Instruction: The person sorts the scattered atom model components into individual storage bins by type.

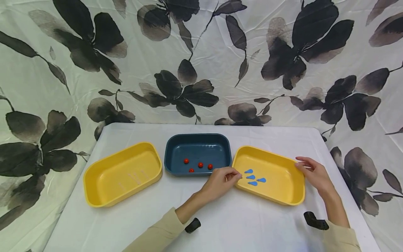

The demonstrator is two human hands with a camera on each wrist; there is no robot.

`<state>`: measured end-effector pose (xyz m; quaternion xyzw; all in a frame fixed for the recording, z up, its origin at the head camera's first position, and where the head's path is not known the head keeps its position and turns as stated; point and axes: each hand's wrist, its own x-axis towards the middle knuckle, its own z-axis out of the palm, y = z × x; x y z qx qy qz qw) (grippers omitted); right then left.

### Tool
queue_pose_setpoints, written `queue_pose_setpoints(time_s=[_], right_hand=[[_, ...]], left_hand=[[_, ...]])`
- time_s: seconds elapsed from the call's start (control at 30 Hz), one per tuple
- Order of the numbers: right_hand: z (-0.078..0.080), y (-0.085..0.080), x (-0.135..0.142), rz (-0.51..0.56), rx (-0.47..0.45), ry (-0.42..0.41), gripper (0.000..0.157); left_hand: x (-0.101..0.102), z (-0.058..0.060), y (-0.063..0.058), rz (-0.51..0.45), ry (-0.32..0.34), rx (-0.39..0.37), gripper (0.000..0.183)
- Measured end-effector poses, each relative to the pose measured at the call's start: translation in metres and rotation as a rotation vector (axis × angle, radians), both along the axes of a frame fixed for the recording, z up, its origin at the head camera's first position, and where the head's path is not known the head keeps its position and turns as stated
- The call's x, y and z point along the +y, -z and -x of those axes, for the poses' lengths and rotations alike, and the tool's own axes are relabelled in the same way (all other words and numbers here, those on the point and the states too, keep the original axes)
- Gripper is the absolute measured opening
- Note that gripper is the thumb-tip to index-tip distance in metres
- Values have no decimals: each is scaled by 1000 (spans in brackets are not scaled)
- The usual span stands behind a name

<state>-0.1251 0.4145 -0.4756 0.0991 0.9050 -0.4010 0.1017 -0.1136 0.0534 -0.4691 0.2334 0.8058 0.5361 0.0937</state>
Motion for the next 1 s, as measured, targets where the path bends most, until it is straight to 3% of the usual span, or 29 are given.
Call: queue_pose_setpoints(time_s=[0.33,0.57,1.0], right_hand=[[-4,-8,-22,-16,136,110,58],[-7,-12,-34,-28,210,200,50],[-11,-26,-50,-49,353,236,41]], left_hand=[[-30,-6,5,26,-74,-14,18],[-53,-7,10,-8,-127,-2,17],[-98,-11,8,2,-228,46,10]])
